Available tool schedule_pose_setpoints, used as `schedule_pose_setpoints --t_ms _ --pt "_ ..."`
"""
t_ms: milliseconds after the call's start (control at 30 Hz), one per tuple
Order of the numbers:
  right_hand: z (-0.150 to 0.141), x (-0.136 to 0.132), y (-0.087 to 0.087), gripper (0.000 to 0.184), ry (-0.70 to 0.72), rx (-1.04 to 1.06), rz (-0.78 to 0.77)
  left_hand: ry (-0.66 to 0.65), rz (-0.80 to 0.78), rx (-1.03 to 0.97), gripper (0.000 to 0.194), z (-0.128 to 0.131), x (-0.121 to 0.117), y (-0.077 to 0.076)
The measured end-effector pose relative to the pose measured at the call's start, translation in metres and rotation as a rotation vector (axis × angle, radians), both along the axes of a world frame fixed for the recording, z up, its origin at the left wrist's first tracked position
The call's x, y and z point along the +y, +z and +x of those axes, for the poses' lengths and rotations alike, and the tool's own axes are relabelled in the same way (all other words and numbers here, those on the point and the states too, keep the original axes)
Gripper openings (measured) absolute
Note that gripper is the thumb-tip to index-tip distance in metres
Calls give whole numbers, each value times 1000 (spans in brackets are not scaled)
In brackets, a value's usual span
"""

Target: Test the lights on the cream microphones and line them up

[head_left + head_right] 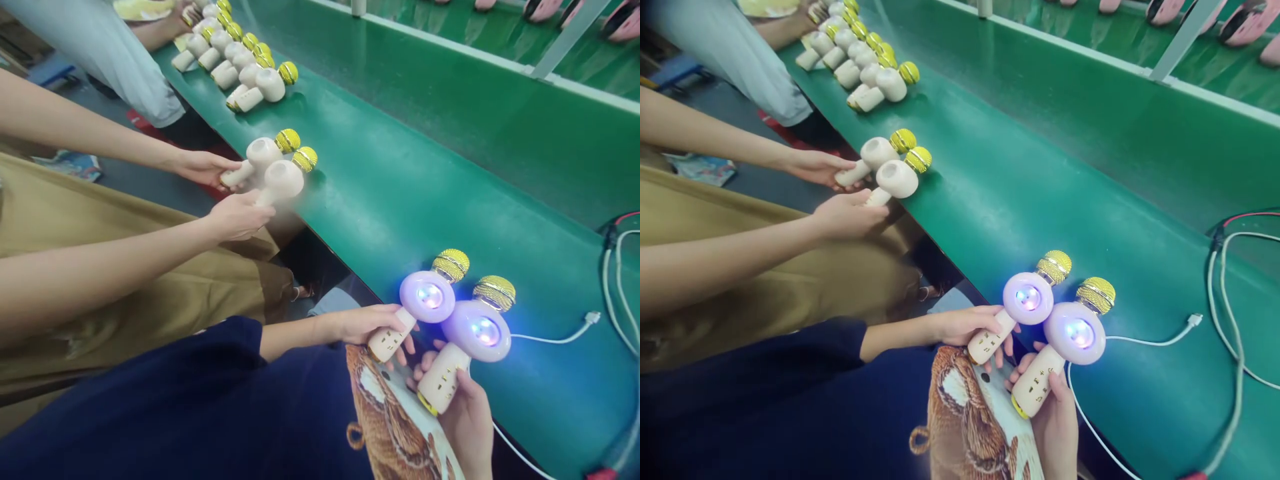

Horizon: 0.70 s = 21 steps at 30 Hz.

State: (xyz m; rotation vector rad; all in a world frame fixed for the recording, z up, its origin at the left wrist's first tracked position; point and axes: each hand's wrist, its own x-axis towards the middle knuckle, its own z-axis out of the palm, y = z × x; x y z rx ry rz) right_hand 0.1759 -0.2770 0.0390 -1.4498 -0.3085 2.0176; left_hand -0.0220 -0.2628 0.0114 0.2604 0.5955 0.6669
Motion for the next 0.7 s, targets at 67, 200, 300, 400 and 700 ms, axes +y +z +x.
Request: schedule_pose_setpoints --t_ms 67,200,300,400,700 --pt "1 -4 -1 41 11 10 12 15 0 6 35 2 -4 -1" --pt "7 -12 -14 46 75 12 -23 50 -3 61 32 4 -9 2" --pt "9 -16 -21 44 99 -2 33 43 12 73 30 5 -10 2" --pt "11 -18 -24 40 112 -3 109 24 18 37 32 8 -9 1" --pt "14 -13 -28 29 172 66 300 17 -37 -136 40 11 -6 -6"
